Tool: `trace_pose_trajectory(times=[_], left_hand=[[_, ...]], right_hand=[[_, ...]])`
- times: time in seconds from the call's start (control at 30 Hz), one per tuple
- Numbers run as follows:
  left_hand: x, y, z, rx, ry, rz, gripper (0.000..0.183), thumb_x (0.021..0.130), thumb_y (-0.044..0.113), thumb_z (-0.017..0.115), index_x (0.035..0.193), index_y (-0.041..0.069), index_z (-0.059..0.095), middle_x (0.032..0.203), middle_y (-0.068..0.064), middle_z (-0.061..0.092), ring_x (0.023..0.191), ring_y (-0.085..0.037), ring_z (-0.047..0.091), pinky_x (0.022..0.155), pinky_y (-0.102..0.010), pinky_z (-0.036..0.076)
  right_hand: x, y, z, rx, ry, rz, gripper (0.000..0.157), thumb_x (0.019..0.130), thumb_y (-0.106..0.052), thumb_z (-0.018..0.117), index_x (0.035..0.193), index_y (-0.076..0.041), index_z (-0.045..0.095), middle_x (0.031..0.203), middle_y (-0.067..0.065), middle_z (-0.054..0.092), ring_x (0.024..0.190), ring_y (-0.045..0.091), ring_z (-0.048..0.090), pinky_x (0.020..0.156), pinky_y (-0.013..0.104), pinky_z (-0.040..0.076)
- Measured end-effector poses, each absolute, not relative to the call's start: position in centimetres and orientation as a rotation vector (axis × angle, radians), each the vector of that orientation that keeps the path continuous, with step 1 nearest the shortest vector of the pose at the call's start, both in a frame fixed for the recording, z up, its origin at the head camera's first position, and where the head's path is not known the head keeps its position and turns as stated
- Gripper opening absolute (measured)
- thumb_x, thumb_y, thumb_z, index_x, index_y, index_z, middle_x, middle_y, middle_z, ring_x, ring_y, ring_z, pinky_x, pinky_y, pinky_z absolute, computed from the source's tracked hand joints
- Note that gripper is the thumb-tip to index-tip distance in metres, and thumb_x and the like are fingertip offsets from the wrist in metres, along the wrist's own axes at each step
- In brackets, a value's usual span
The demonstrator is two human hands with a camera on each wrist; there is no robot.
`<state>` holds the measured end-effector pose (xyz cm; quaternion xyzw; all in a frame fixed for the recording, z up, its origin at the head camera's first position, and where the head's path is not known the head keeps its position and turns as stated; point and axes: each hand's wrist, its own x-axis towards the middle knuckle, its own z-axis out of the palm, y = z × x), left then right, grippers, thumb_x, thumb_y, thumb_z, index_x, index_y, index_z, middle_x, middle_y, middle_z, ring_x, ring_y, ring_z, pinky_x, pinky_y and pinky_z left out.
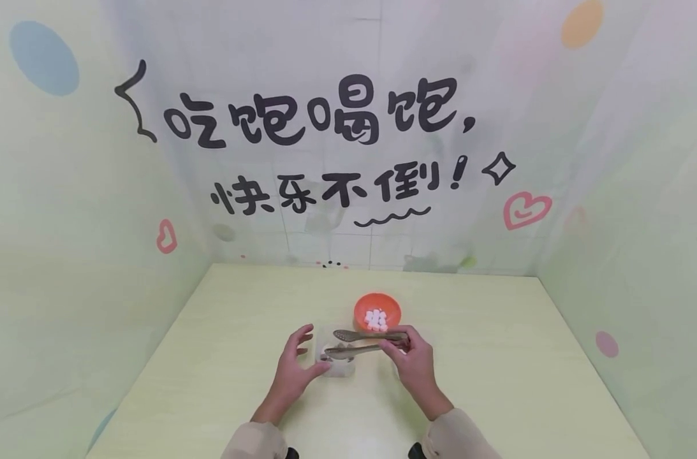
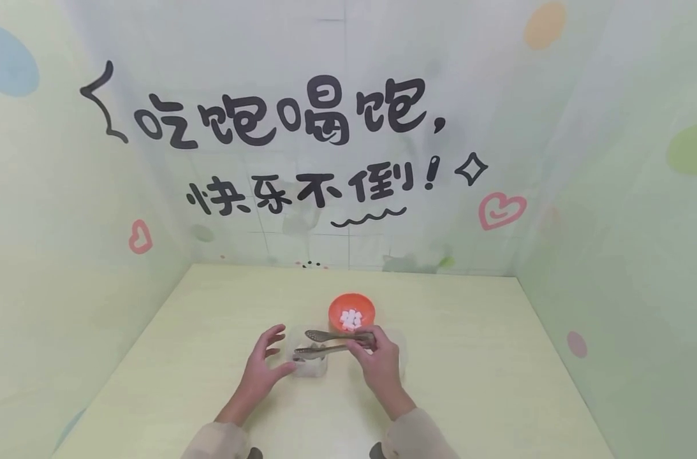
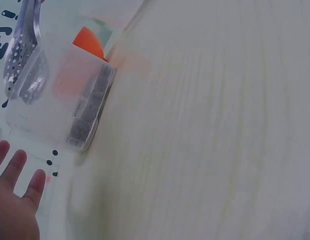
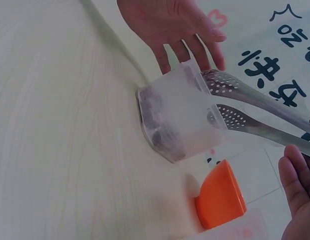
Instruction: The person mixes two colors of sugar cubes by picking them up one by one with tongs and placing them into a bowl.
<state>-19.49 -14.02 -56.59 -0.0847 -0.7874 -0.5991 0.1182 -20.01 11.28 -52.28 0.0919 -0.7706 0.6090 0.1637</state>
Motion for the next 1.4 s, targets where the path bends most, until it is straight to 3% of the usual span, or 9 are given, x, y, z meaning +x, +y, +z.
trace_pose_trajectory(times=[0.13, 0.37, 0.83, 1.4], left_hand=[[-19.8, -13.8, -56.5, -0.274, -2.372, -1.763, 0.091, 0.073, 0.018, 0.086, 0.148, 0.013, 0.036, 0.148, -0.016, 0.04, 0.13, -0.035, 0.041, 0.105, -0.055, 0.037], [-20.2, -13.7, -56.4, -0.209, -2.555, -1.695, 0.094, 0.072, 0.035, 0.087, 0.149, 0.014, 0.037, 0.149, -0.01, 0.039, 0.131, -0.036, 0.041, 0.106, -0.053, 0.039], [-21.0, -13.7, -57.1, -0.187, -2.617, -1.715, 0.103, 0.071, 0.037, 0.087, 0.154, 0.017, 0.029, 0.148, -0.015, 0.041, 0.127, -0.04, 0.045, 0.103, -0.056, 0.04], [-21.6, -13.5, -56.7, -0.139, -2.659, -1.67, 0.104, 0.066, 0.043, 0.088, 0.151, 0.017, 0.035, 0.146, -0.011, 0.045, 0.123, -0.036, 0.048, 0.1, -0.054, 0.044]], right_hand=[[-20.2, 10.9, -52.3, 0.26, -2.234, 1.753, 0.027, 0.081, -0.001, 0.076, 0.105, 0.001, 0.063, 0.094, 0.015, 0.069, 0.078, 0.021, 0.064, 0.065, 0.023, 0.058], [-20.5, 10.4, -52.6, 0.274, -2.289, 1.765, 0.027, 0.08, -0.011, 0.079, 0.103, -0.007, 0.065, 0.092, 0.003, 0.069, 0.079, 0.017, 0.064, 0.066, 0.022, 0.057], [-20.5, 8.9, -52.3, 0.251, -2.357, 1.675, 0.022, 0.082, -0.015, 0.079, 0.098, -0.009, 0.065, 0.084, 0.0, 0.068, 0.071, 0.015, 0.061, 0.06, 0.024, 0.056], [-21.1, 9.4, -51.9, 0.363, -2.53, 1.659, 0.029, 0.084, -0.019, 0.078, 0.105, -0.004, 0.064, 0.089, 0.001, 0.068, 0.077, 0.016, 0.061, 0.063, 0.023, 0.055]])
